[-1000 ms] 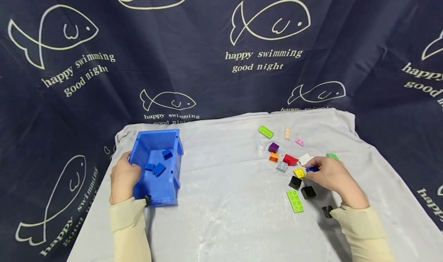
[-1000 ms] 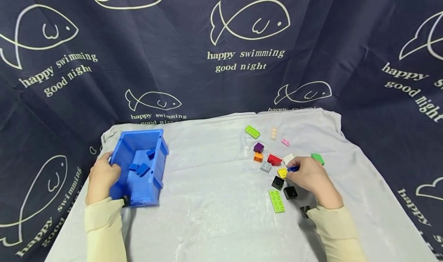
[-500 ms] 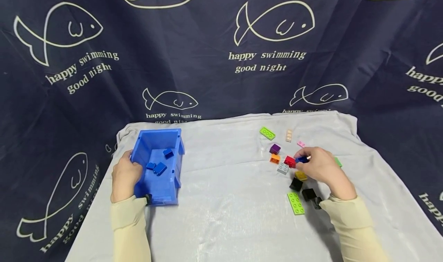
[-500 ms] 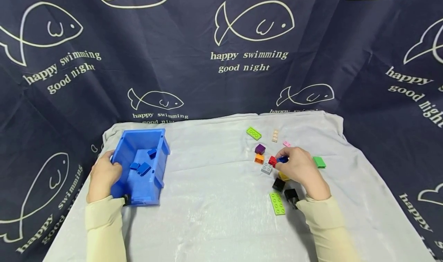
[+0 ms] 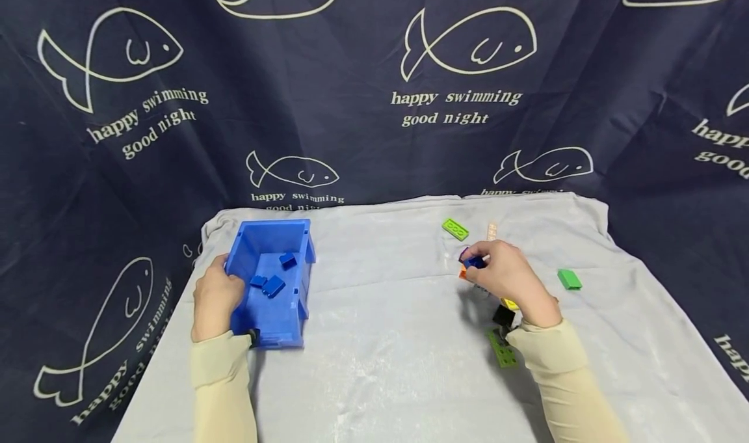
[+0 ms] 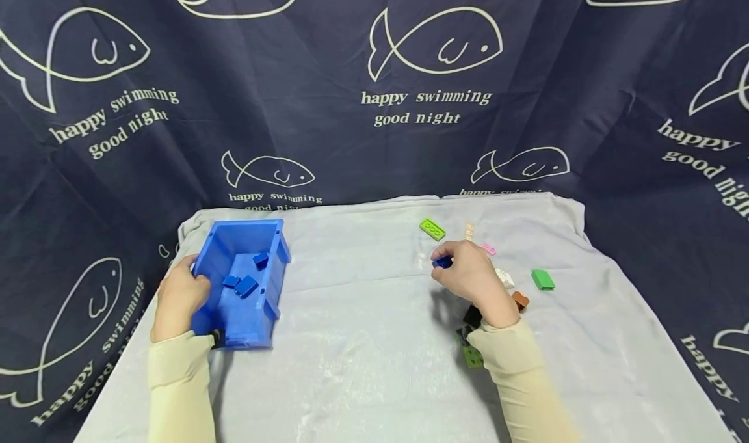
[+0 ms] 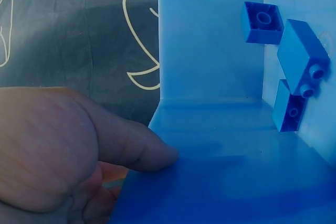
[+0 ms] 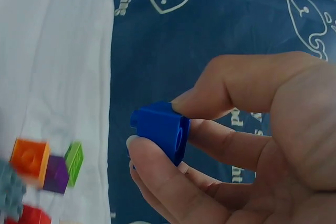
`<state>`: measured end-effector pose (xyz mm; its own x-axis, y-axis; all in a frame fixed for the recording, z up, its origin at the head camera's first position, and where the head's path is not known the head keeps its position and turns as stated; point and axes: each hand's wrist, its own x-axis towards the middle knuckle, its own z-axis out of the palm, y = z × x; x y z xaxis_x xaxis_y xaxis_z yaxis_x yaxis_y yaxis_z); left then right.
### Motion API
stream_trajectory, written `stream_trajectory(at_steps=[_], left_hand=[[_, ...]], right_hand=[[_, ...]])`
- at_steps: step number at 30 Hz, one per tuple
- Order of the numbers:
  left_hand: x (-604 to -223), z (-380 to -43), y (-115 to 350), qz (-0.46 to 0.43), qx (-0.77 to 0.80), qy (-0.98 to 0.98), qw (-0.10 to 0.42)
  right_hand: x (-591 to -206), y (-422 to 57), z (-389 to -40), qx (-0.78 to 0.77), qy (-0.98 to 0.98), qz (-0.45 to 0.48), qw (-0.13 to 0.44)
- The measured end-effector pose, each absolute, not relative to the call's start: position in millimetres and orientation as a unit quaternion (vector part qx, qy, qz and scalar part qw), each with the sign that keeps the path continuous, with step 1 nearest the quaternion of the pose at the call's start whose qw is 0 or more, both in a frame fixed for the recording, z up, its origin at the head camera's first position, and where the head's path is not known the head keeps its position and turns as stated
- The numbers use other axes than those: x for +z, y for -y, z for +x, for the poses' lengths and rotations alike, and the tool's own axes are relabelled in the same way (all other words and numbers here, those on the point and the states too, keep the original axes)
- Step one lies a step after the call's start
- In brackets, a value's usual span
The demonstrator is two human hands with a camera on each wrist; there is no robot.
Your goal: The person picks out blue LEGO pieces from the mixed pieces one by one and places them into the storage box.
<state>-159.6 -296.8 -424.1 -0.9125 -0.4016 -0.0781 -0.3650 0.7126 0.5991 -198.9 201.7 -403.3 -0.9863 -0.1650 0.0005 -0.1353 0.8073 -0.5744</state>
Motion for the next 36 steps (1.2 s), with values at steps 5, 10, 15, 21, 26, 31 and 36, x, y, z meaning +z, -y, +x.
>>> stream_trajectory(at_steps=[5,10,15,21,26,31,36], left_hand=[[-425,-158,295,0.211,-0.319,0.924,0.028],[-428,-159,296,0.212,-0.317,0.924,0.029],[-428,-160,298,0.211,-0.312,0.926,0.031],[-428,-160,297,0.21,-0.309,0.927,0.039],[-428,-161,296,0.212,-0.309,0.926,0.041],[-428,-160,296,0.208,-0.314,0.925,0.044],[-427,-159,295,0.212,-0.317,0.924,0.043]], right_hand=[[-400,-178,-205,-0.312,-0.944,-0.106,-0.001],[-393,-146,-209,-0.333,-0.935,-0.125,-0.006],[-386,-114,-213,-0.349,-0.923,-0.161,-0.014],[-385,-79,-215,-0.355,-0.916,-0.189,-0.012],[-385,-47,-214,-0.358,-0.906,-0.223,-0.017],[-378,-16,-212,-0.364,-0.897,-0.252,-0.012],[-369,12,-210,-0.364,-0.888,-0.279,-0.003]])
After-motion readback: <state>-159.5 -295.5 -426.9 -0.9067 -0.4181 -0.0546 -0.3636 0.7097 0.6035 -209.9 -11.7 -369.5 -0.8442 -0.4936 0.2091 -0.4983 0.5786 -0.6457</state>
